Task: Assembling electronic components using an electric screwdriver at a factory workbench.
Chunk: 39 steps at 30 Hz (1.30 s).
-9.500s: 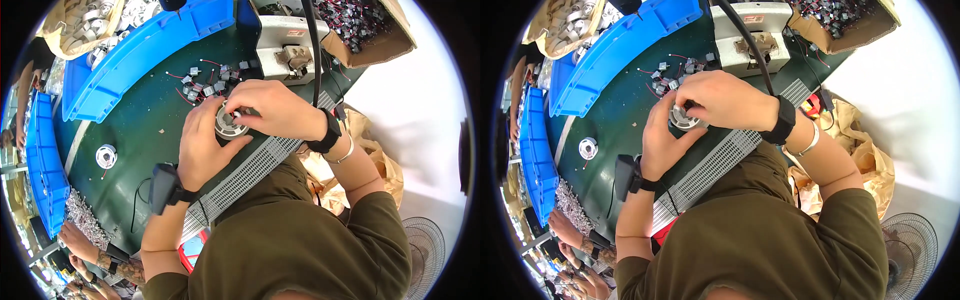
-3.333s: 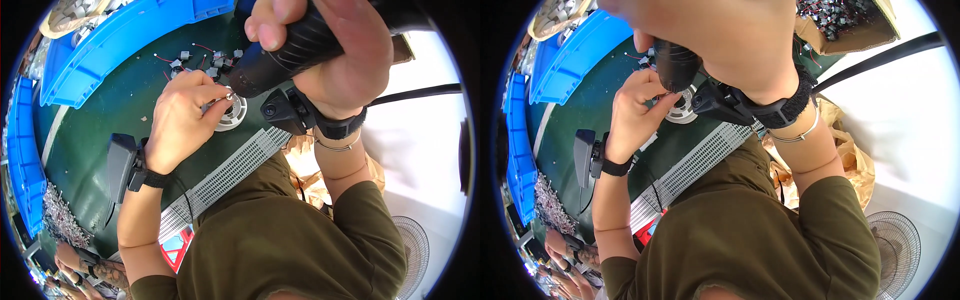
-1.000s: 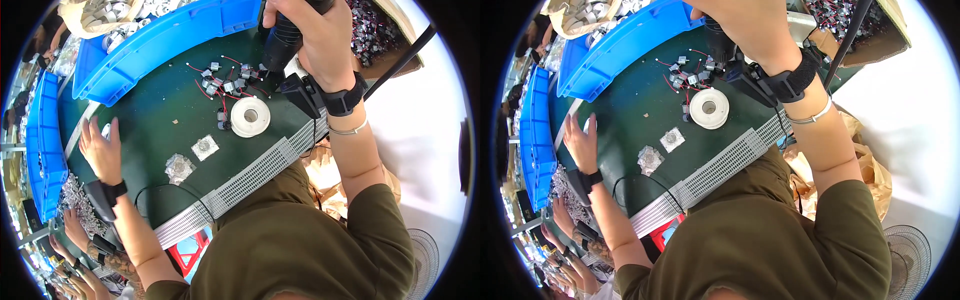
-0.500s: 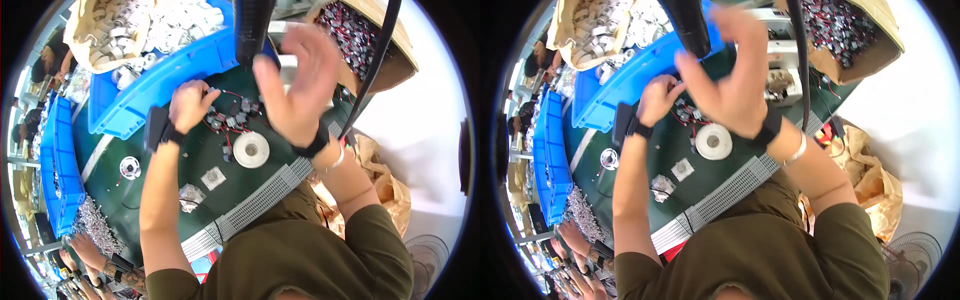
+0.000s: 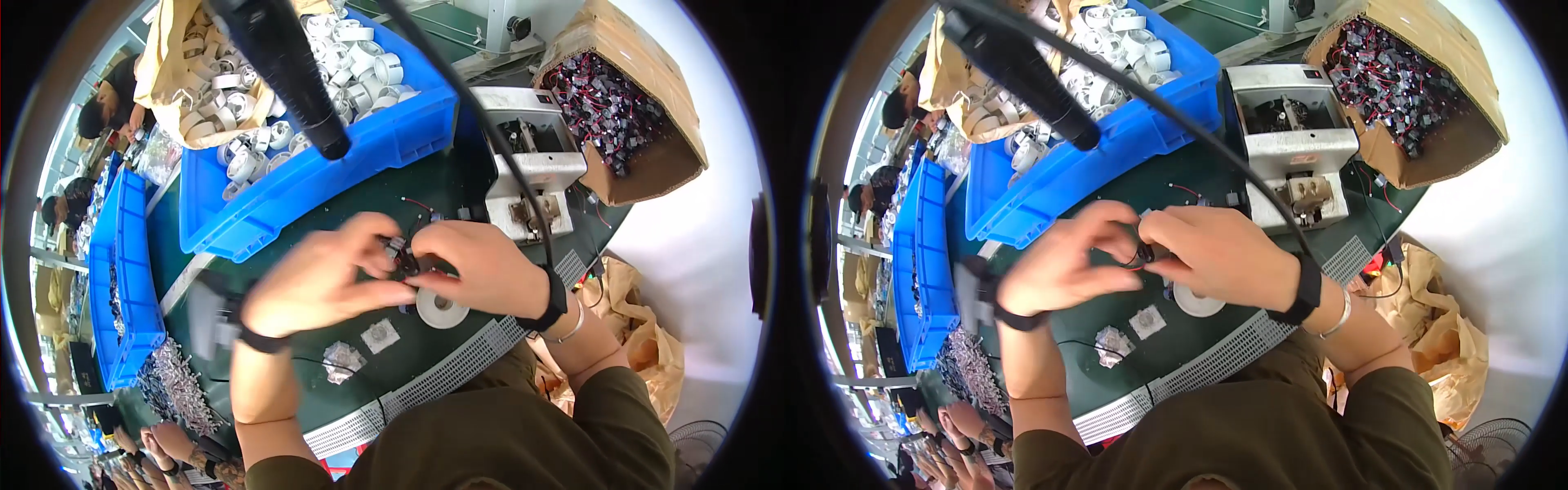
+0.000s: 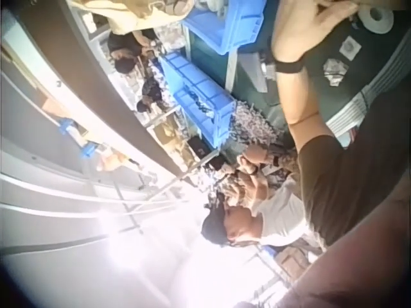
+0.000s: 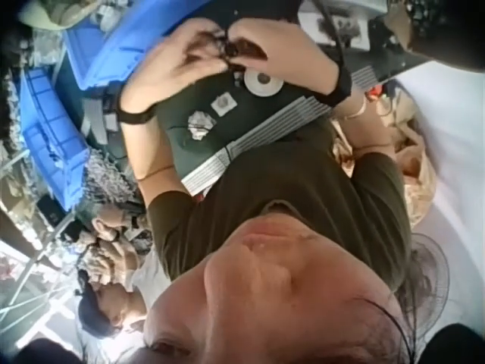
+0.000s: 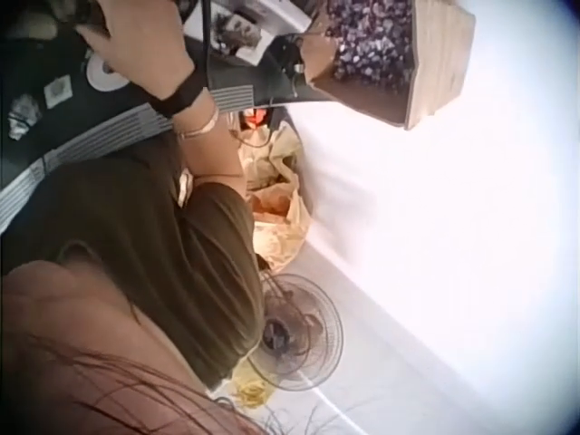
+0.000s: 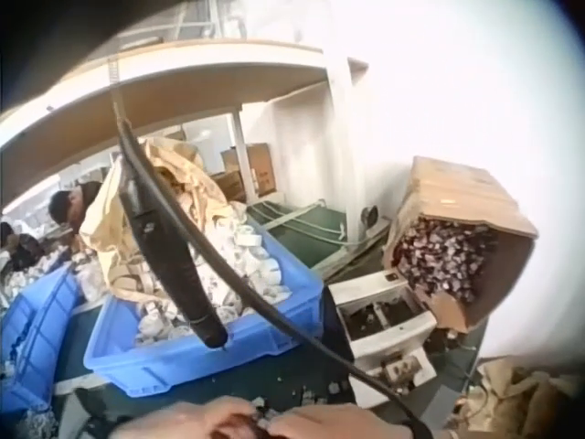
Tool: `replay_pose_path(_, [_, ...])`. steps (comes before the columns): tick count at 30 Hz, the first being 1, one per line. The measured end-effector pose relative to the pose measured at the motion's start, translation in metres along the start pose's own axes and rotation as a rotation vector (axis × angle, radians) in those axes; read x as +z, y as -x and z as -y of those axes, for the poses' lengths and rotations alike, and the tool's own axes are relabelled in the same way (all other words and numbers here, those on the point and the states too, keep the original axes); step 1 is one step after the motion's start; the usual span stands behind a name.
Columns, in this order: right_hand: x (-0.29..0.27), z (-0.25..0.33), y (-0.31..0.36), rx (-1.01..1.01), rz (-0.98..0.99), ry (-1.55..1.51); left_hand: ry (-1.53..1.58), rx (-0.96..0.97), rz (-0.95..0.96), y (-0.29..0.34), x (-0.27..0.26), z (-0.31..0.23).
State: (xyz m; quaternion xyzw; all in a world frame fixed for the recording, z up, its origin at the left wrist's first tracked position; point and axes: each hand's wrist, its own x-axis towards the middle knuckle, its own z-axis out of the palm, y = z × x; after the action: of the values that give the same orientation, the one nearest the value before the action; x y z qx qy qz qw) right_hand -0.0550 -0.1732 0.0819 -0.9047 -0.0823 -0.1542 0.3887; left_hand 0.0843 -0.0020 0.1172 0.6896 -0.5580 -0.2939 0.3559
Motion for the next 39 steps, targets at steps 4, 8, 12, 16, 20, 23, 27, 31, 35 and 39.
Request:
replay_pose_path(4, [-0.006,-0.011,0.015,-0.136,-0.143,-0.225,-0.420,-0.285,-0.764,-0.035,-0.102,0.047])
replay_pose_path(8, [-0.004,-0.005,0.018,0.001,-0.134,-0.374,-0.874,-0.124,-0.455,-0.130,-0.144,0.121])
replay_pose_path(12, [-0.007,-0.007,0.021,-0.017,-0.167,-0.358,-1.074,-0.146,-0.127,-0.161,-0.143,0.129])
replay_pose_path(16, [-0.014,0.001,0.038,0.175,-0.186,-0.400,-0.499,-0.120,-0.666,-0.097,-0.159,0.118])
replay_pose_path(20, [-0.004,-0.009,0.057,0.182,-0.321,-0.644,0.163,-0.084,-0.651,0.013,-0.113,0.062])
replay_pose_path(23, [0.003,-0.012,0.053,0.128,-0.255,-0.632,0.563,-0.269,-0.330,0.059,-0.049,0.056])
replay_pose_path(27, [0.007,-0.012,0.049,0.078,-0.206,-0.704,0.652,-0.216,-0.126,0.046,0.028,0.041])
replay_pose_path(31, [0.004,-0.010,0.051,0.186,-0.194,-0.665,0.265,-0.210,-0.122,0.012,0.079,0.028])
replay_pose_path(35, [0.003,-0.022,0.064,0.118,-0.074,-0.528,-0.391,0.089,-0.387,0.009,0.094,0.022])
replay_pose_path(39, [0.002,-0.020,0.062,0.016,0.028,-0.268,-0.406,0.154,-0.560,0.020,0.127,0.016])
